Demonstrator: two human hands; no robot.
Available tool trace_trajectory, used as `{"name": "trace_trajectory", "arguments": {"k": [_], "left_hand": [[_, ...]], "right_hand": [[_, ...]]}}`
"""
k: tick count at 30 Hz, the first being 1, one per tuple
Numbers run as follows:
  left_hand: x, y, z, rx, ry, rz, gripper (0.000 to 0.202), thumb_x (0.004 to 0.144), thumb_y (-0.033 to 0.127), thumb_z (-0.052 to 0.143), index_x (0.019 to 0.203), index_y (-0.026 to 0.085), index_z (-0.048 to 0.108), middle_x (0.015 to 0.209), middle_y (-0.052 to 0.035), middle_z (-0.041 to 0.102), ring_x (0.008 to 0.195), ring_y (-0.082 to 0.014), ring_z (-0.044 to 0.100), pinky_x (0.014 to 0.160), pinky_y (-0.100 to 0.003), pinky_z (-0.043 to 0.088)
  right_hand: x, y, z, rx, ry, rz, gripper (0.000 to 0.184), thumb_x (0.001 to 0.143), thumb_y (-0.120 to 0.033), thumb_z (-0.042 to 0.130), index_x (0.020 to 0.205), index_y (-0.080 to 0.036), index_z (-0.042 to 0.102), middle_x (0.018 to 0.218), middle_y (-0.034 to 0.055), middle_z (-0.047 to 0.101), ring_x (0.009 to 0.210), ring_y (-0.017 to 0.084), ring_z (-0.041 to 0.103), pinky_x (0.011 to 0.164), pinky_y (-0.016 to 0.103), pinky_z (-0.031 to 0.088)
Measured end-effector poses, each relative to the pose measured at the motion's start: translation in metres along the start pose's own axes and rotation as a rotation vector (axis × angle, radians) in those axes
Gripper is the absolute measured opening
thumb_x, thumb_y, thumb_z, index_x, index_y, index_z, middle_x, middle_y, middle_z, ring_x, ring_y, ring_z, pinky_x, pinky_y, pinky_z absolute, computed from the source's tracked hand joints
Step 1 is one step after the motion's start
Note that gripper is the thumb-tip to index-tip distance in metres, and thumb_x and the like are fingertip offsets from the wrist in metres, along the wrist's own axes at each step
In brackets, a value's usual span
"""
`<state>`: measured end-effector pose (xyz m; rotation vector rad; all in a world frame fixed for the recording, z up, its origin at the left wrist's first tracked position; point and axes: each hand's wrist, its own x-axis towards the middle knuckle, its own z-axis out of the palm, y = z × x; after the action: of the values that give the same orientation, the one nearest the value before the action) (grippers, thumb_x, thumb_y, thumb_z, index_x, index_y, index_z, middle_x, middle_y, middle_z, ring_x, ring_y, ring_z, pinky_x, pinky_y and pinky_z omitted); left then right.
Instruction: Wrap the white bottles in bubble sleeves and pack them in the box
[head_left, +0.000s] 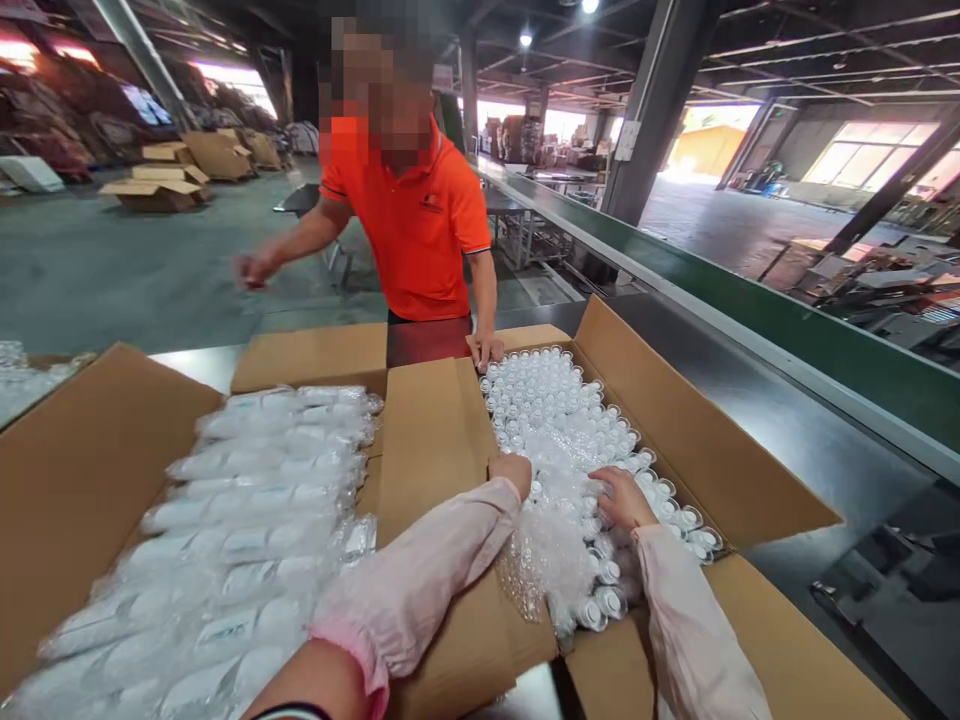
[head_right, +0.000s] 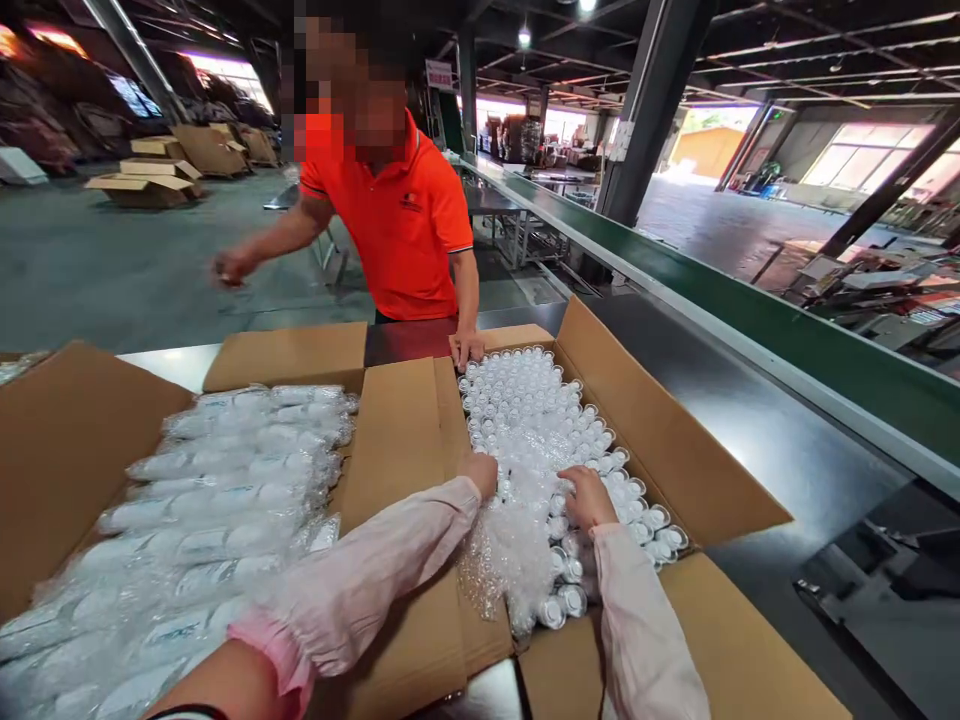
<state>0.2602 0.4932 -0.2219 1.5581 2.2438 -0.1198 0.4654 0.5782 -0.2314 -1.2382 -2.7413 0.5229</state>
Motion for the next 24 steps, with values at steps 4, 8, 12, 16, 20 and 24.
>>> {"name": "trace_trajectory", "arguments": {"k": [4,8,12,16,20,24], "left_hand": [[0.0,0.006,0.002,0.065,0.014,-0.029,0.033,0.08,0.008,0.045,0.105,0.01,0.066,0.112,-0.0213,0.062,0.107,-0.0312,0.056,0.082,-0.042,0.041],[-0.003,0.015,0.0,0.121,0.025,-0.001,0.029,0.078,0.01,0.05,0.101,0.011,0.068,0.105,-0.0196,0.065,0.104,-0.0322,0.057,0.085,-0.044,0.04],[-0.008,0.013,0.002,0.144,0.094,0.046,0.033,0.083,0.008,0.04,0.102,0.011,0.068,0.105,-0.0189,0.066,0.106,-0.032,0.056,0.09,-0.046,0.036],[-0.012,-0.001,0.004,0.085,0.106,0.086,0.029,0.08,0.01,0.046,0.1,0.012,0.067,0.107,-0.0179,0.064,0.108,-0.0319,0.054,0.089,-0.045,0.038],[-0.014,-0.013,-0.004,-0.05,0.12,0.067,0.033,0.072,0.017,0.06,0.104,0.013,0.061,0.113,-0.0174,0.059,0.105,-0.0317,0.055,0.081,-0.038,0.044],[-0.027,-0.033,-0.027,-0.299,0.174,0.088,0.039,0.07,0.022,0.061,0.107,0.016,0.052,0.101,-0.0085,0.064,0.09,-0.021,0.061,0.074,-0.029,0.046]], "right_hand": [[0.029,-0.005,-0.006,-0.047,0.079,0.057,0.04,0.078,-0.006,0.043,0.11,-0.015,0.064,0.114,0.0092,0.064,0.108,0.022,0.054,0.096,0.035,0.039],[0.078,-0.022,-0.016,-0.113,0.163,0.077,0.046,0.084,-0.005,0.041,0.126,-0.019,0.053,0.134,0.0096,0.05,0.126,0.025,0.039,0.098,0.039,0.035],[0.112,-0.033,-0.028,-0.163,0.132,0.083,0.033,0.087,-0.015,0.052,0.12,-0.02,0.055,0.129,0.0078,0.054,0.121,0.026,0.044,0.097,0.045,0.036],[0.111,-0.025,-0.042,-0.21,0.136,0.208,0.023,0.088,-0.026,0.056,0.109,-0.017,0.059,0.114,0.0085,0.059,0.107,0.025,0.053,0.093,0.049,0.039],[0.077,-0.013,-0.047,-0.22,0.152,0.182,0.041,0.083,-0.012,0.054,0.125,-0.016,0.051,0.124,0.018,0.052,0.118,0.032,0.043,0.094,0.049,0.034],[0.04,-0.015,-0.025,-0.149,-0.011,0.003,0.051,0.072,-0.02,0.07,0.121,-0.02,0.055,0.116,0.0092,0.059,0.111,0.023,0.049,0.094,0.033,0.038]]}}
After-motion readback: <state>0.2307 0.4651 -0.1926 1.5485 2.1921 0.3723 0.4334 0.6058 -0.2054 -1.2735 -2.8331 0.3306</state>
